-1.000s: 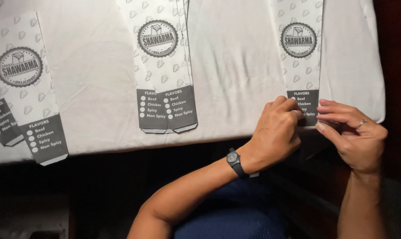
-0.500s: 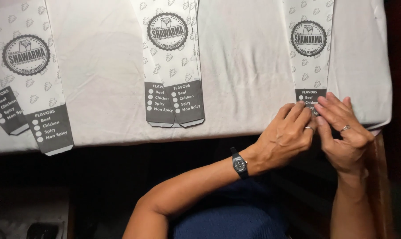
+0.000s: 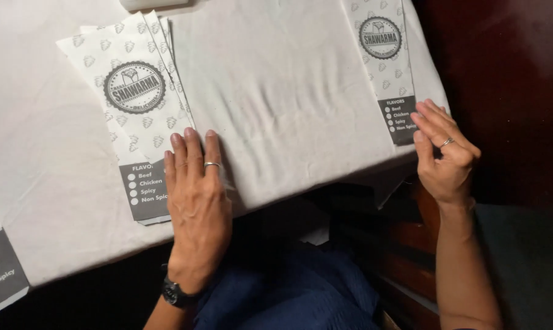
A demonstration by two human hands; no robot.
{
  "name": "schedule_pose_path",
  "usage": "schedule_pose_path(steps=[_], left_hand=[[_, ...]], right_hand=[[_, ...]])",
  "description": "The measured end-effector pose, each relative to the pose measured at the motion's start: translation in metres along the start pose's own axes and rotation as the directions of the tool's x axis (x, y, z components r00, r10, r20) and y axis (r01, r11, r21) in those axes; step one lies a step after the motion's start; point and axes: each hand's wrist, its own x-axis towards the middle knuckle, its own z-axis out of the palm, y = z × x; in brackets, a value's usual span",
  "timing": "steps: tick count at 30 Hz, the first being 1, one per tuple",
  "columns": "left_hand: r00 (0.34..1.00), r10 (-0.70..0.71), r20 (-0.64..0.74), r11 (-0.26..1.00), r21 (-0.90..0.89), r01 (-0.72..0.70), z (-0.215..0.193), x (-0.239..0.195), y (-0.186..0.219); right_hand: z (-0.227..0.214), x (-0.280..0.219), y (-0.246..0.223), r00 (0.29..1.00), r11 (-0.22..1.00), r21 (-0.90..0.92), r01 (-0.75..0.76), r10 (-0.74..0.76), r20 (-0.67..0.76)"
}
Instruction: The person folds printed paper wrappers into small rectangular packets and arranges them on a table. They then apply glue from a bottle to the edges of the packets to seal them. The wrappers are branded with a Shawarma logo and flavor options.
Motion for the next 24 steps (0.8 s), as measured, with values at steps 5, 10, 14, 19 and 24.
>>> schedule_pose_path(steps=[5,10,14,19,24], left_hand=[[0.989,0.147,-0.013,0.985,-0.086,-0.148,0.018,0.013,0.042],[0.957,0.271,-0.101,0.925,-0.249,-0.288,0.037,0.035,0.08],[0.931,0.303,-0.205,0.769,-0.524,-0.366,0.033,0.033,0.078],[0.869,0.164,-0.467,0.774,-0.485,-0.407,0.022,0.015,0.061],[0.855,0.203,-0.478,0.769,-0.463,-0.442,0.028,0.001,0.061]], right_hand=[[0.006,-0.008,0.001,0.997,0.999,0.041,0.034,-0.037,0.062],[-0.009,-0.01,0.014,0.998,0.998,0.042,-0.037,0.035,0.048],[-0.008,-0.012,0.011,0.999,0.999,0.003,-0.049,0.049,-0.015],[0.027,0.009,-0.056,0.995,0.978,0.184,0.098,-0.094,-0.032],[0.063,0.028,-0.091,0.971,0.848,0.481,0.221,-0.236,-0.03]])
